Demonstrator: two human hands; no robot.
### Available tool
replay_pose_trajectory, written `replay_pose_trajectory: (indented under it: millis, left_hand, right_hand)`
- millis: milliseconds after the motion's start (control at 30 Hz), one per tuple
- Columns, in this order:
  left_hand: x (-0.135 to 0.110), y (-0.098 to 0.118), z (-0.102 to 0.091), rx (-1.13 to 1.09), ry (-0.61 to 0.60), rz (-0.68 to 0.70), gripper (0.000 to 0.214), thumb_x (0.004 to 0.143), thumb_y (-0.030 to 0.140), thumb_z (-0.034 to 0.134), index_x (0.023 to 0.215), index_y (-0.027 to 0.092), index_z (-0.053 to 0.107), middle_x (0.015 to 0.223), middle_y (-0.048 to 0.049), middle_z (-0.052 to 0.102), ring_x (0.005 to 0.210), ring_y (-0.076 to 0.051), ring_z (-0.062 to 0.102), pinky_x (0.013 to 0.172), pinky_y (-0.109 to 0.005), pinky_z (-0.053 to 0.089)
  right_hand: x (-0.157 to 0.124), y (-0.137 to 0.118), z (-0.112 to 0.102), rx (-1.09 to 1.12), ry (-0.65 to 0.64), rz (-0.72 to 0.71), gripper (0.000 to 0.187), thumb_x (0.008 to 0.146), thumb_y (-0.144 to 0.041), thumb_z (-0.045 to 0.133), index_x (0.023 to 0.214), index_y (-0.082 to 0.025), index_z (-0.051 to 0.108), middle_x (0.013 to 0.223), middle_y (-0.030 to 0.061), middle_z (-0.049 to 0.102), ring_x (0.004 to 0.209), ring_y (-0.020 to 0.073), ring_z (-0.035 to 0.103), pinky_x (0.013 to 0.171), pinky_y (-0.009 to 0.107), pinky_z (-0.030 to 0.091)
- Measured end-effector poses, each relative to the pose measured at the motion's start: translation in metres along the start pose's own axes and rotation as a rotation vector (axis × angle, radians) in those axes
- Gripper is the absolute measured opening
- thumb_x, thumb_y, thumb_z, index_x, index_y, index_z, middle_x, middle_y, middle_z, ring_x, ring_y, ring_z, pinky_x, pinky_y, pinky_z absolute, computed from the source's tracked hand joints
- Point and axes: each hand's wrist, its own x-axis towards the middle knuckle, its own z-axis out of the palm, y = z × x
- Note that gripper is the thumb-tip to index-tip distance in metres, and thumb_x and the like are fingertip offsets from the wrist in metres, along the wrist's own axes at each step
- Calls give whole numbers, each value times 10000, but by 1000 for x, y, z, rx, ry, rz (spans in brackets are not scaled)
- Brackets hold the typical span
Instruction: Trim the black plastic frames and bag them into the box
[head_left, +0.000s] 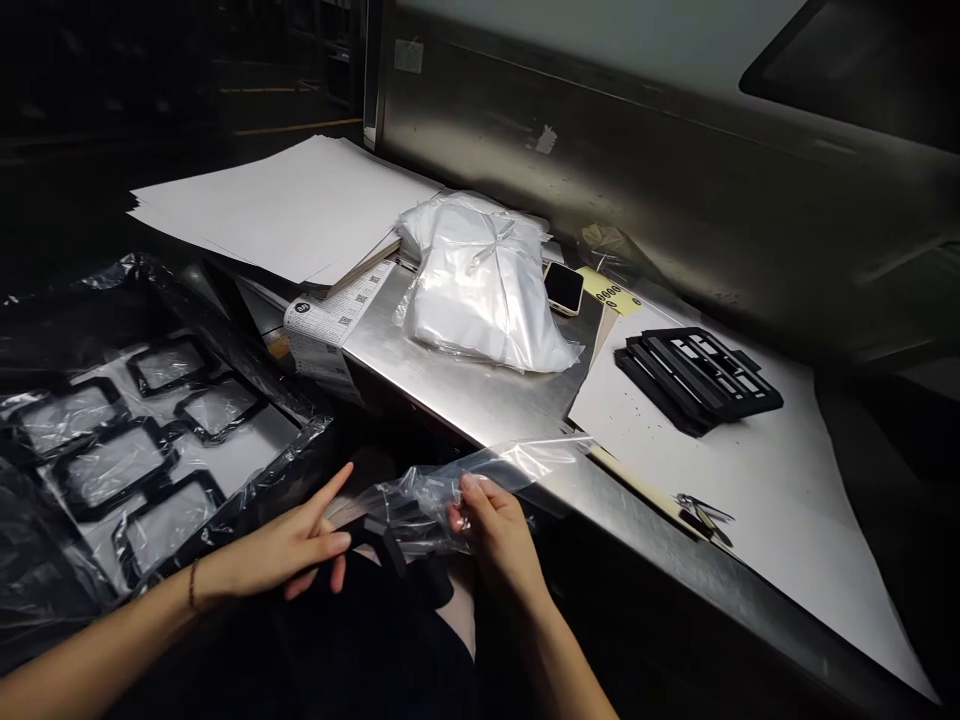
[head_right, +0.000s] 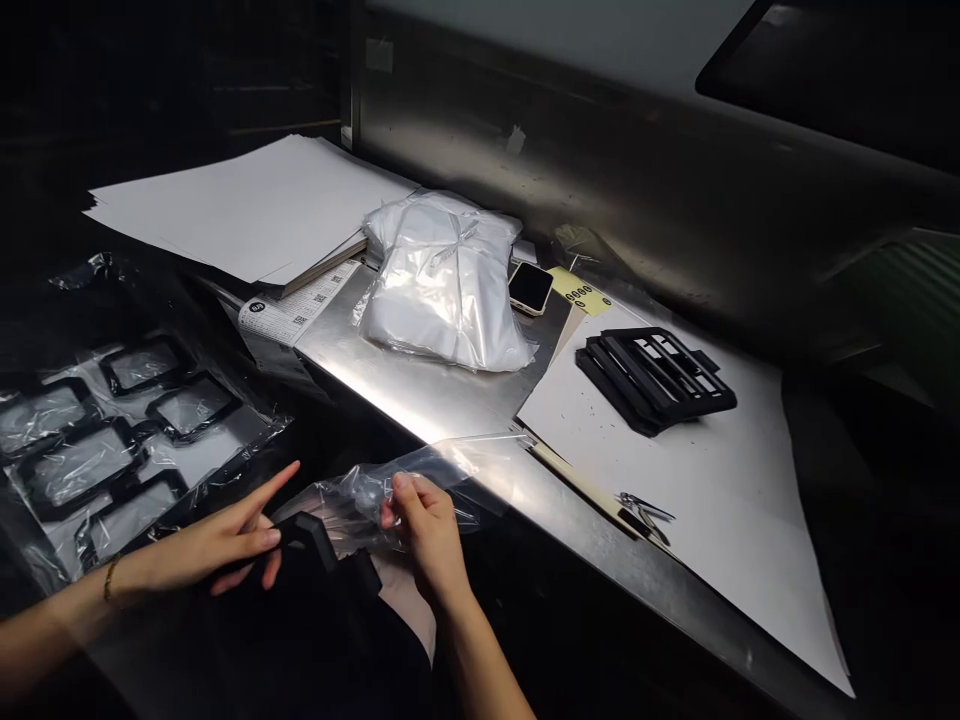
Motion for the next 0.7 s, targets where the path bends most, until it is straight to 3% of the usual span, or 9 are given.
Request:
replay_pose_trajectory:
  millis: [67, 133, 167, 233, 333, 500, 600, 700]
  left_hand:
    - [15, -1, 6, 20, -5, -10, 632, 813, 386, 470, 1336, 186, 178, 553, 39, 591, 361, -55, 392, 393, -181, 265]
    - [26, -7, 10, 22, 18, -17, 366, 824, 389, 455, 1091, 139, 473, 480, 77, 499, 339, -37, 350, 377, -176, 243]
    - [29, -11, 12, 18, 37, -19, 290, 833, 394, 440, 927, 132, 524, 475, 86, 463, 337, -31, 334, 370, -175, 238]
    - [30, -19, 14, 4, 78, -26, 287, 848, 399, 411, 742, 143, 489, 494, 89, 434, 342, -26, 325, 362, -176, 241]
    - [23, -28, 17, -14, 92, -45, 282, 852, 395, 406, 714, 154, 451, 515, 84, 447, 352, -27, 349, 360, -174, 248]
    - [24, -32, 18, -27, 35, -86, 231, 854, 363, 425, 884, 143, 487, 512, 89, 458, 345, -26, 368, 348, -164, 270]
    - [36, -35, 17, -17, -7, -118, 219, 856, 331, 435, 930, 136, 502, 493, 97, 443, 321, -21, 349, 317, -154, 264]
    - [47, -38, 16, -13, -36, -141, 213, 853, 323, 446, 881, 127, 525, 502, 92, 451, 323, -16, 347, 305, -146, 264]
  right_hand:
    - [-1, -9, 0, -154, -106, -66, 350, 856, -400, 438, 649, -132, 527, 568, -55, 498, 483, 61, 481, 480, 217, 416]
    - [-7, -13, -7, -315, -163, -156, 260, 826, -372, 503, 750, -133, 573, 684, -26, 567, 621, 97, 548, 595, 271, 458]
    - [-11, -11, -12, -394, -168, -202, 223, 812, -355, 529, 821, -139, 583, 738, -15, 580, 672, 110, 556, 634, 294, 461]
    - [-23, 0, -22, -529, -140, -278, 200, 808, -322, 541, 906, -150, 573, 781, -6, 570, 688, 113, 544, 634, 298, 454]
    - [-52, 26, -27, -638, -71, -360, 139, 849, -260, 479, 859, -144, 556, 713, -23, 522, 600, 85, 502, 537, 241, 428]
    - [-94, 59, 16, -589, -55, -524, 250, 900, -300, 352, 803, -160, 535, 609, -27, 517, 532, 80, 514, 463, 204, 432]
    - [-87, 59, 44, -555, -93, -543, 211, 893, -295, 380, 874, -171, 550, 681, -8, 561, 614, 91, 561, 484, 196, 458]
    - [-61, 52, 53, -552, -165, -541, 173, 887, -222, 403, 959, -165, 549, 714, -18, 550, 592, 74, 536, 503, 205, 463]
